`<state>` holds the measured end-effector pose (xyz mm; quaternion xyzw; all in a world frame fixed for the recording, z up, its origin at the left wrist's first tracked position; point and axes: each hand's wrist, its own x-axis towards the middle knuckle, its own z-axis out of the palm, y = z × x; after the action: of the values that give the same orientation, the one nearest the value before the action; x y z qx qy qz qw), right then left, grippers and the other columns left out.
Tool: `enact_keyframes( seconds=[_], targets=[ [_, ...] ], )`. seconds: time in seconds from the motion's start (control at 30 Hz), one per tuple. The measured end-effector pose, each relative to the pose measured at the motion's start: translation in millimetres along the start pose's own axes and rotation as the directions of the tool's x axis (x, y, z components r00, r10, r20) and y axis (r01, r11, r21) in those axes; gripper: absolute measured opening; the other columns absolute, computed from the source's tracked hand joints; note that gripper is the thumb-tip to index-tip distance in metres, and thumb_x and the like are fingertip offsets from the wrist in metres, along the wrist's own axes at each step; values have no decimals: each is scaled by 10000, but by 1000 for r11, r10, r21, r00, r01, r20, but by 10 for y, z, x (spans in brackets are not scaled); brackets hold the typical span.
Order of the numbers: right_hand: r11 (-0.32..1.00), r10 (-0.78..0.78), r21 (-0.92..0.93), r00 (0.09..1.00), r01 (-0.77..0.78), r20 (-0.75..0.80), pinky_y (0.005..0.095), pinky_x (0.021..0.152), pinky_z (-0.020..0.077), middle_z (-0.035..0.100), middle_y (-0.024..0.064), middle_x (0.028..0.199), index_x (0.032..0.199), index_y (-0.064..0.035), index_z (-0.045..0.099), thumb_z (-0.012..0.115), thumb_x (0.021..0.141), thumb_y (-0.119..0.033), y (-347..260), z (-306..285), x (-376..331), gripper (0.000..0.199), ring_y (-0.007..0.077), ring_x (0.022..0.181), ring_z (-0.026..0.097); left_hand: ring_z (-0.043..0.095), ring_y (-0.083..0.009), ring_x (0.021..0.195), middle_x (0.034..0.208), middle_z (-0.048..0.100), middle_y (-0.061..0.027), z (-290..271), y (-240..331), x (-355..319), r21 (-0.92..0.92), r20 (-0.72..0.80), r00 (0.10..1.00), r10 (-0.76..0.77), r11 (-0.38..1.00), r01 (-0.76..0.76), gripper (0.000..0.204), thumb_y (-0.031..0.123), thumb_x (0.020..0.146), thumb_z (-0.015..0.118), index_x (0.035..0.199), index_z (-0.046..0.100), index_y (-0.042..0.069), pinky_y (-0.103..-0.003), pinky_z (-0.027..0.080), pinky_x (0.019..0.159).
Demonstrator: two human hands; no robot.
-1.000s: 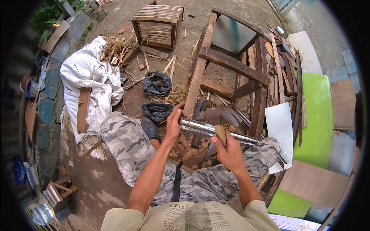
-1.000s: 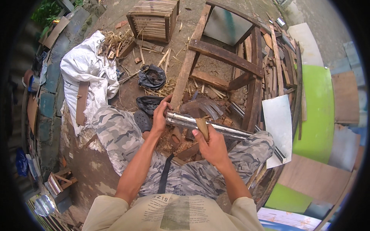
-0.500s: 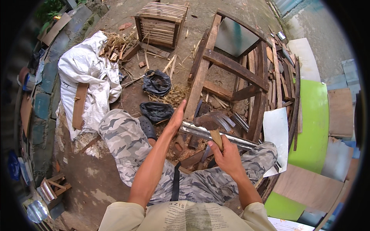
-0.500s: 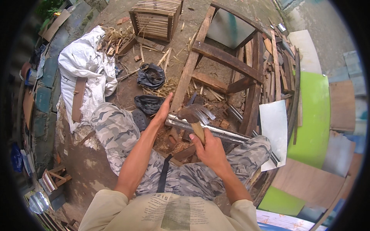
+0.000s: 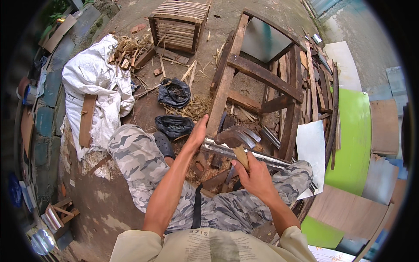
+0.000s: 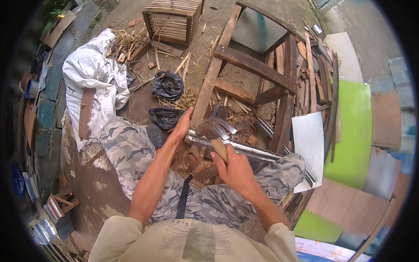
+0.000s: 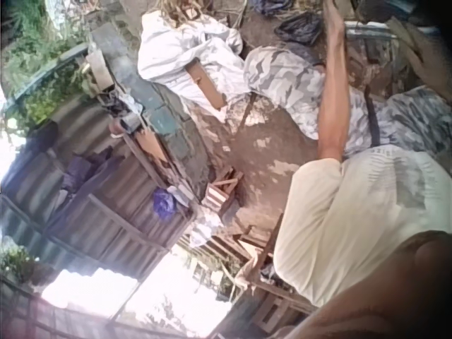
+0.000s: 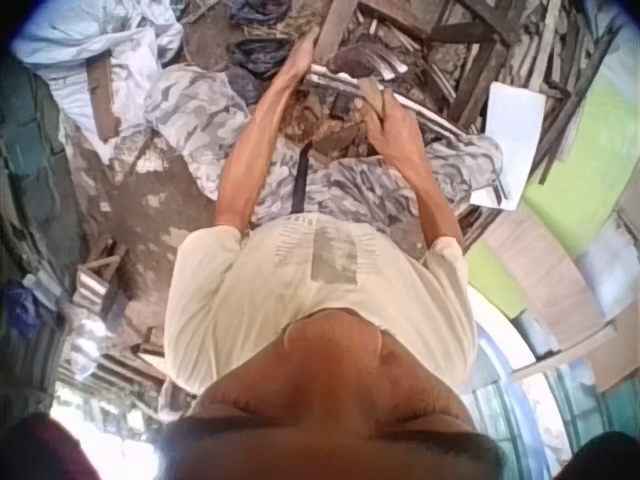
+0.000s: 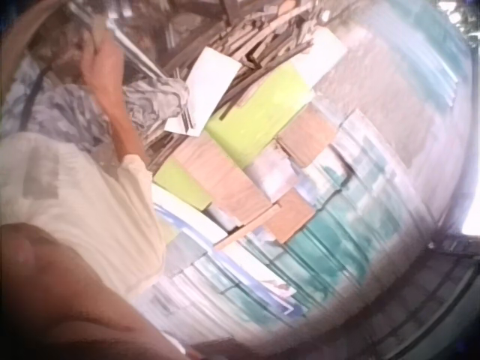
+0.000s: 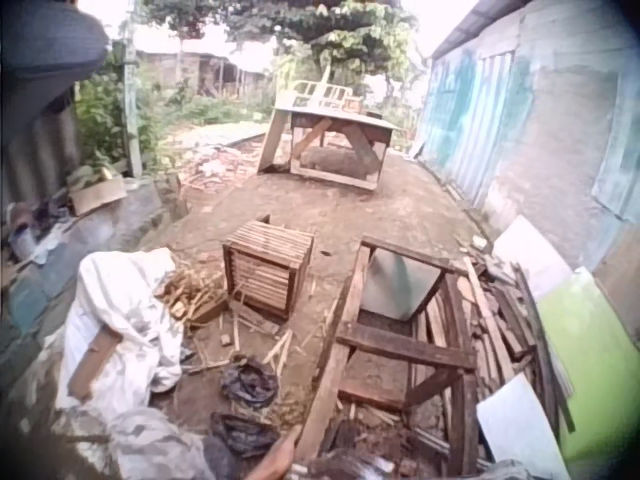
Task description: The person sits on the ground and uses a hammer to repeatedly strike a metal frame, adjusting the frame's position between strikes. The person also picks up small metal pieces from the ground and places them on the frame during the process.
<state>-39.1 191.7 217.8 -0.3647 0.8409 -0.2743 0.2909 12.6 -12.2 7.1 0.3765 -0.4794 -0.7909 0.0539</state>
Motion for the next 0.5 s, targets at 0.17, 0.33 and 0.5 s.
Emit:
enact_keyframes(
  seconds=[0.17, 0.33, 0.5],
  targets=[
    [981, -22, 182, 973, 66, -229, 387, 526, 468, 617, 179, 669, 1042, 27, 570, 650, 996, -256, -177, -217, -9, 297, 323, 562, 654, 605, -189, 896, 1062, 622, -96, -36, -155, 47, 1, 13, 1000, 21, 1000, -21, 580, 491, 1080, 334, 1338, 536, 13, -347, 491, 824],
    [964, 59, 267, 976, -2, -208, 367, 531, 468, 597, 164, 638, 1052, 23, 573, 658, 991, -237, -118, -96, -24, 280, 284, 560, 658, 399, -271, 1425, 1561, 406, -189, -16, -60, -39, -98, 84, 994, -72, 992, 80, 728, 517, 1081, 286, 1523, 364, -56, -356, 275, 1175],
    [994, 32, 109, 998, -26, -59, 333, 524, 432, 541, 106, 627, 1023, 16, 585, 659, 996, -272, 91, 157, -17, 298, 158, 544, 550, 435, -270, 1382, 1545, 425, -172, 102, 40, -119, -318, 63, 984, -166, 931, 178, 792, 586, 1048, 267, 1524, 369, -38, -358, 280, 1167]
  ],
)
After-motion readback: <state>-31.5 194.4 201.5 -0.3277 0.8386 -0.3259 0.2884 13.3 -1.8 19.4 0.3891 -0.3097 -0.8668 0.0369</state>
